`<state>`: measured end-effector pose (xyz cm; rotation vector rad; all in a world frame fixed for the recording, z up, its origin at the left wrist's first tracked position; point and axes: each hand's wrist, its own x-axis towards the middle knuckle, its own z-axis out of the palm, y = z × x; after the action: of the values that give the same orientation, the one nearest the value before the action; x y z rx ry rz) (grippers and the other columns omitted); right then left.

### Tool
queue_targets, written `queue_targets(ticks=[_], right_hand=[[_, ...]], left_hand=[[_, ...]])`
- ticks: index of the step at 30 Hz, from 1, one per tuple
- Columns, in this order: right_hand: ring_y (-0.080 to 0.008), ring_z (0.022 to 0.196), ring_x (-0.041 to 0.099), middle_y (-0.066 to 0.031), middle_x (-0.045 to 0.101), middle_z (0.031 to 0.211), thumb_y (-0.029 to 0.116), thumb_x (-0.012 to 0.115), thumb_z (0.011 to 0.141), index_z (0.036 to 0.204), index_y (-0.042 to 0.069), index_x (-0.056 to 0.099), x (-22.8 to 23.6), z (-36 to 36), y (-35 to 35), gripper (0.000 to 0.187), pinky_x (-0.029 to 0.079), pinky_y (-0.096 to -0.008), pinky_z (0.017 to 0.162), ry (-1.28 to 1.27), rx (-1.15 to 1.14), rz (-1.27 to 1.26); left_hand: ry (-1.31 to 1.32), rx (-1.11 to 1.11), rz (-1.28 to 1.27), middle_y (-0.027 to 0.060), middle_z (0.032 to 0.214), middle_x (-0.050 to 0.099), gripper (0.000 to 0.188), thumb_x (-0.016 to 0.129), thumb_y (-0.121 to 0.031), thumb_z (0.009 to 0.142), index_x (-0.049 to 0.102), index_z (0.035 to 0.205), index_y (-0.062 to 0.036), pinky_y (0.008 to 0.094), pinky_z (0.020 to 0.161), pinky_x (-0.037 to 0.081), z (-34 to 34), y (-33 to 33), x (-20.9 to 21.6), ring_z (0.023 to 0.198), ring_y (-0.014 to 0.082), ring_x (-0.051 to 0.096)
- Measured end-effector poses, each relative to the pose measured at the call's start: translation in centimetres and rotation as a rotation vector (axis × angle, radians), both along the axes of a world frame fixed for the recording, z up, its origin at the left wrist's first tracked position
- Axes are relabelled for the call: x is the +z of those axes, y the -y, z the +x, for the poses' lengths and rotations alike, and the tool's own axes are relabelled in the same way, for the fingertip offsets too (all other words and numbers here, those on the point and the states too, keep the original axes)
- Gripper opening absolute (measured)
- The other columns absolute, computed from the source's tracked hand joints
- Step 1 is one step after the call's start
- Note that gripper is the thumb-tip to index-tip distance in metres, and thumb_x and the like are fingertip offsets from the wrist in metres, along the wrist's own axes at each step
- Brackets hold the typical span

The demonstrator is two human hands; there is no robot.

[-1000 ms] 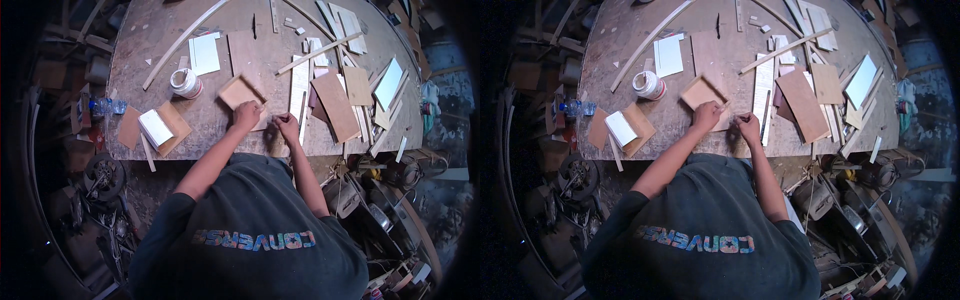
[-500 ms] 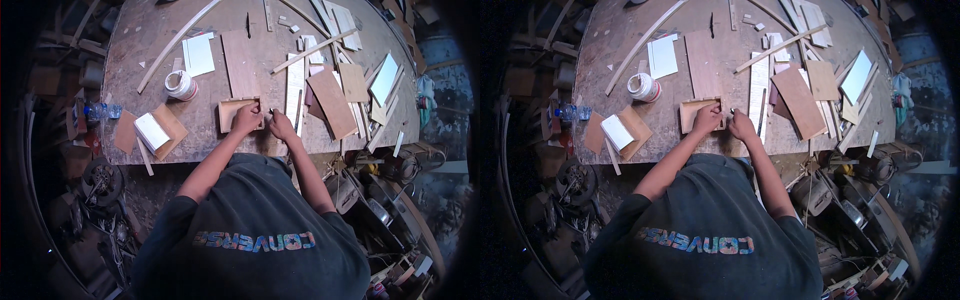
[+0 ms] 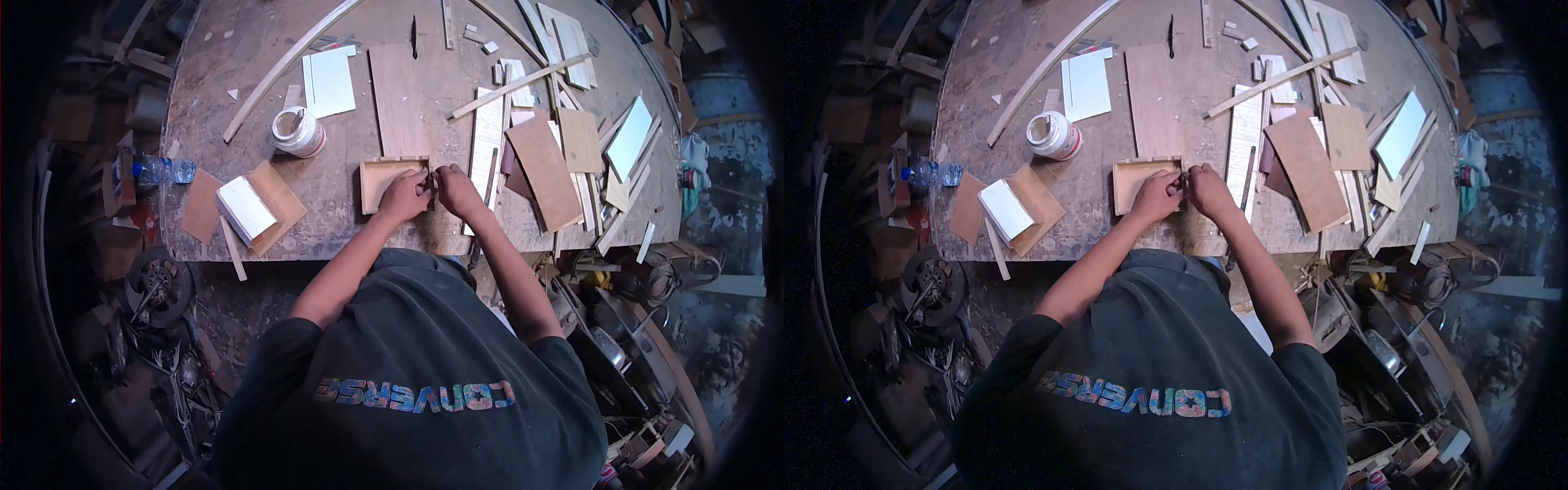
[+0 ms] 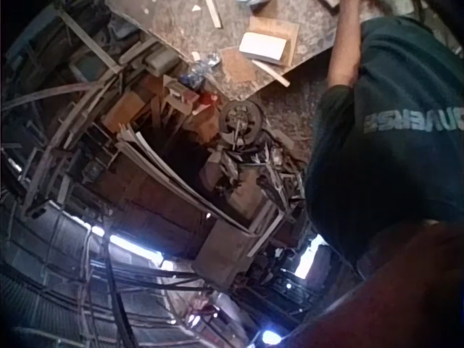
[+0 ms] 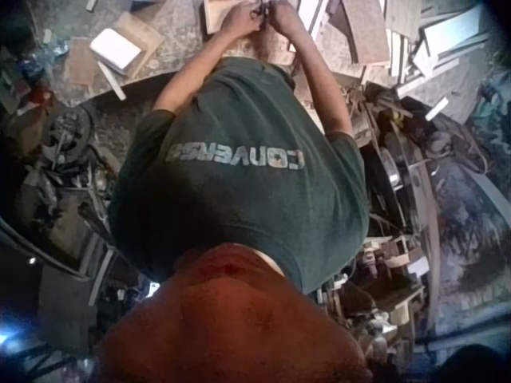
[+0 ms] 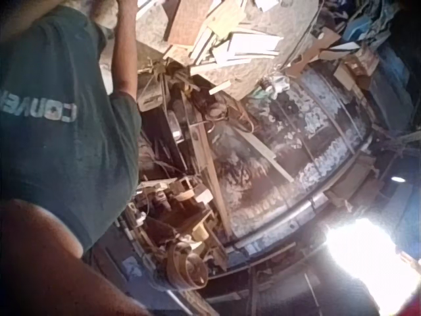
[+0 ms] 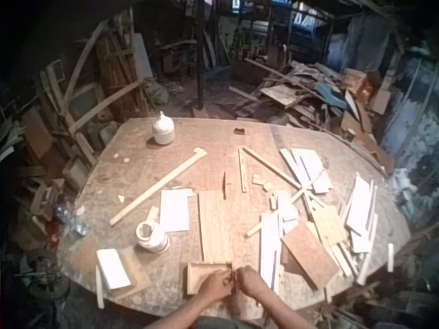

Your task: The person assembles a small wooden box on a cluttered workbench. They use a hammer to drive nails into the wooden frame, securing the pieces together. The person repeatedly adjusts the box and hammers nails into different sides to complete the assembly.

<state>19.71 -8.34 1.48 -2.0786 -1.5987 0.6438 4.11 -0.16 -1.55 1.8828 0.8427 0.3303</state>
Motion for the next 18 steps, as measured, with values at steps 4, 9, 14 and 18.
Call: queue_targets(ticks=[4, 9, 14, 18], right_hand=[[-0.0462, 0.087, 0.060, -0.0271, 0.060, 0.091, 0.009, 0.056, 0.091, 0.096, -0.004, 0.060, 0.7, 0.3, -0.4, 0.015, 0.050, -0.0518, 0.080, 0.069, 0.085, -0.067], [-0.0418, 0.093, 0.061, -0.0247, 0.061, 0.095, 0.007, 0.059, 0.084, 0.094, -0.003, 0.060, 1.0, -0.1, -1.9, 0.015, 0.051, -0.0489, 0.083, 0.262, 0.201, -0.066], [-0.0396, 0.095, 0.063, -0.0240, 0.063, 0.097, 0.008, 0.061, 0.082, 0.095, -0.002, 0.063, 1.7, -0.1, -1.7, 0.016, 0.053, -0.0472, 0.085, 0.323, 0.209, -0.126], [-0.0392, 0.090, 0.065, -0.0224, 0.068, 0.089, 0.013, 0.063, 0.081, 0.089, 0.000, 0.068, 1.8, -0.7, -1.7, 0.016, 0.055, -0.0477, 0.082, 0.367, 0.202, -0.222]], left_hand=[[-0.013, -0.012, -0.011, 0.0156, 0.087, 0.063, 0.037, 0.072, -0.013, 0.081, 0.070, 0.117, -0.0028, 0.0358, 0.069, 0.053, -0.2, -0.1, 0.6, 0.071, 0.0266, 0.063], [0.030, -0.050, 0.119, 0.0184, 0.090, 0.064, 0.025, 0.073, -0.017, 0.080, 0.071, 0.099, -0.0017, 0.0439, 0.077, 0.053, -0.3, -0.4, 0.1, 0.084, 0.0367, 0.065], [0.013, -0.043, 0.082, 0.0195, 0.093, 0.065, 0.022, 0.072, -0.017, 0.079, 0.070, 0.095, -0.0018, 0.0467, 0.081, 0.052, -0.2, -0.2, -0.1, 0.090, 0.0402, 0.065], [0.039, -0.085, 0.085, 0.0194, 0.093, 0.064, 0.021, 0.072, -0.014, 0.078, 0.070, 0.094, -0.0019, 0.0466, 0.081, 0.052, -0.2, -0.5, 0.1, 0.091, 0.0406, 0.064]])
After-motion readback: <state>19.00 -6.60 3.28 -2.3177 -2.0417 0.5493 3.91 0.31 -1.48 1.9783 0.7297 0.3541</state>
